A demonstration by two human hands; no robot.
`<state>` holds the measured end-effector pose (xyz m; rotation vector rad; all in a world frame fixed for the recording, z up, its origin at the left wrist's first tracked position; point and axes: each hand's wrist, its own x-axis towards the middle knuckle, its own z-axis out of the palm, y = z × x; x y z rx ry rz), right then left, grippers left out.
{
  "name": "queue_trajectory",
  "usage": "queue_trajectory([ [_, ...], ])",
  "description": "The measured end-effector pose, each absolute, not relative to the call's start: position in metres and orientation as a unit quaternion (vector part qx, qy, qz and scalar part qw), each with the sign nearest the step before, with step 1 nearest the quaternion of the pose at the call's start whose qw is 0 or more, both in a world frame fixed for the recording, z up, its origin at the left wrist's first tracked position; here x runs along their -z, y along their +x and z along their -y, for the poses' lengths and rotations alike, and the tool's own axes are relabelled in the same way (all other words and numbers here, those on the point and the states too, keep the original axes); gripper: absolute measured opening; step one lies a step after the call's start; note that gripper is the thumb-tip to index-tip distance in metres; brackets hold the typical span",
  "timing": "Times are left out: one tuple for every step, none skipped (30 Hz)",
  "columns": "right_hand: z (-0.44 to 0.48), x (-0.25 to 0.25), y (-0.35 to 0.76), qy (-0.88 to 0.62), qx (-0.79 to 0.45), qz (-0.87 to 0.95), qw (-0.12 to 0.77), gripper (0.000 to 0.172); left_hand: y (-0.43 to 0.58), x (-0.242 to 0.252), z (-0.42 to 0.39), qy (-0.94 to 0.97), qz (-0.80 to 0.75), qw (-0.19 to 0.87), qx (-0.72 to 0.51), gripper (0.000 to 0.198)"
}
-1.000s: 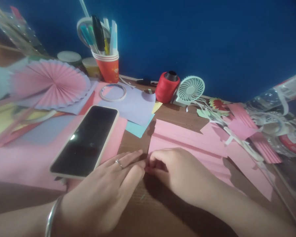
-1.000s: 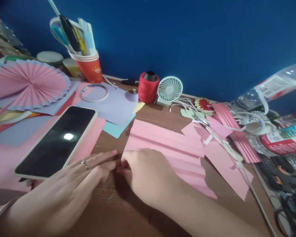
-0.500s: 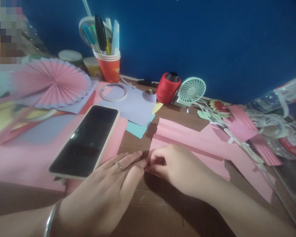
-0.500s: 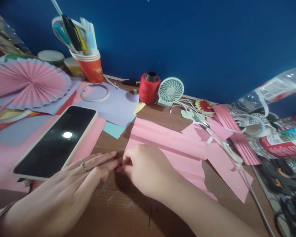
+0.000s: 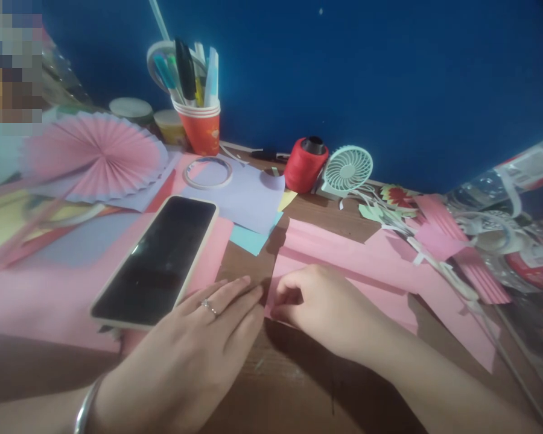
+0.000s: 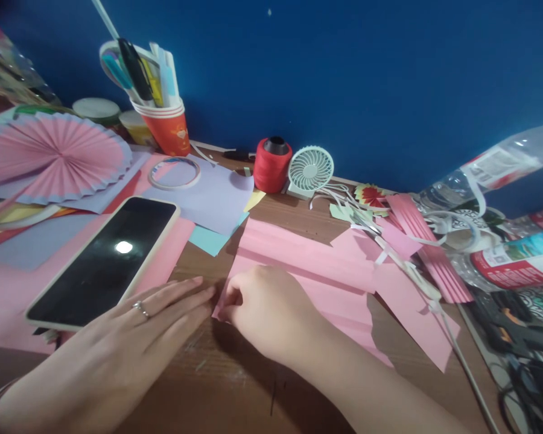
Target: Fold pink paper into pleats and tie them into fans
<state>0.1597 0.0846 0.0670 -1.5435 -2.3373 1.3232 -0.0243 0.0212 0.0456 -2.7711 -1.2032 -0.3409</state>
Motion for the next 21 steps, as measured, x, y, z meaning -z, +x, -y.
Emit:
queue_trajectory([
  [-0.085,-0.0676,0.1592,-0.501,-0.429,0.751,0.022,0.009,-0.0242,-0.0464,-0.0199,-0.915,0.386,0.052,0.108,0.04],
  [-0.0854,-0.0681,0.1589,-0.503,-0.43,0.75,0.022,0.01,-0.0239,-0.047,-0.0185,-0.919,0.378,0.05,0.105,0.04],
  [-0.0859,-0.0686,0.1588,-0.503,-0.43,0.749,0.022,0.01,-0.0234,-0.0474,-0.0169,-0.92,0.374,0.047,0.104,0.039],
  [-0.0863,-0.0688,0.1588,-0.503,-0.429,0.75,0.019,0.011,-0.0226,-0.0475,-0.0154,-0.92,0.374,0.044,0.103,0.039],
  [-0.0868,-0.0689,0.1589,-0.502,-0.427,0.752,0.015,0.011,-0.0217,-0.0476,-0.0141,-0.92,0.375,0.041,0.103,0.039],
  [-0.0874,-0.0688,0.1589,-0.501,-0.426,0.754,0.01,0.011,-0.0207,-0.0476,-0.0132,-0.92,0.376,0.039,0.1,0.039],
  [-0.0879,-0.0686,0.1589,-0.5,-0.424,0.755,0.004,0.012,-0.0198,-0.0478,-0.0128,-0.919,0.379,0.039,0.097,0.039],
  [-0.0886,-0.0684,0.1587,-0.499,-0.422,0.757,-0.003,0.012,-0.0192,-0.048,-0.0127,-0.92,0.38,0.038,0.093,0.039],
  [-0.0891,-0.0683,0.1581,-0.497,-0.418,0.76,-0.012,0.013,-0.0188,-0.0482,-0.0128,-0.921,0.377,0.036,0.087,0.039],
  [-0.0896,-0.0685,0.1573,-0.494,-0.411,0.766,-0.021,0.014,-0.0187,-0.0485,-0.013,-0.922,0.375,0.035,0.083,0.04],
  [-0.0899,-0.0689,0.1561,-0.489,-0.399,0.775,-0.031,0.014,-0.019,-0.0486,-0.0131,-0.923,0.376,0.034,0.079,0.04],
  [-0.09,-0.0697,0.1546,-0.484,-0.382,0.786,-0.043,0.013,-0.0194,-0.0487,-0.013,-0.923,0.377,0.033,0.074,0.04],
  [-0.0897,-0.0707,0.153,-0.481,-0.359,0.798,-0.055,0.012,-0.02,-0.0487,-0.0127,-0.923,0.378,0.032,0.071,0.039],
  [-0.0893,-0.0717,0.1514,-0.477,-0.336,0.809,-0.065,0.012,-0.0207,-0.0486,-0.0123,-0.922,0.38,0.034,0.07,0.039],
  [-0.0886,-0.0726,0.1502,-0.474,-0.317,0.818,-0.07,0.014,-0.0212,-0.0485,-0.0119,-0.921,0.382,0.037,0.071,0.039],
  [-0.0879,-0.0731,0.1496,-0.47,-0.306,0.825,-0.07,0.016,-0.0215,-0.0485,-0.0115,-0.922,0.38,0.038,0.07,0.039],
  [-0.0873,-0.0733,0.1495,-0.466,-0.305,0.828,-0.063,0.017,-0.0215,-0.0486,-0.0113,-0.922,0.379,0.04,0.07,0.039],
  [-0.0868,-0.073,0.15,-0.462,-0.311,0.829,-0.051,0.018,-0.0214,-0.049,-0.0112,-0.922,0.379,0.043,0.071,0.039],
  [-0.0867,-0.0724,0.151,-0.459,-0.322,0.827,-0.038,0.018,-0.0211,-0.0495,-0.0113,-0.923,0.376,0.043,0.072,0.039],
  [-0.0869,-0.0716,0.1522,-0.457,-0.332,0.825,-0.029,0.018,-0.0208,-0.0501,-0.0114,-0.923,0.375,0.045,0.072,0.038],
  [-0.0875,-0.071,0.1533,-0.458,-0.34,0.821,-0.025,0.017,-0.0205,-0.0507,-0.0116,-0.923,0.374,0.049,0.073,0.038],
])
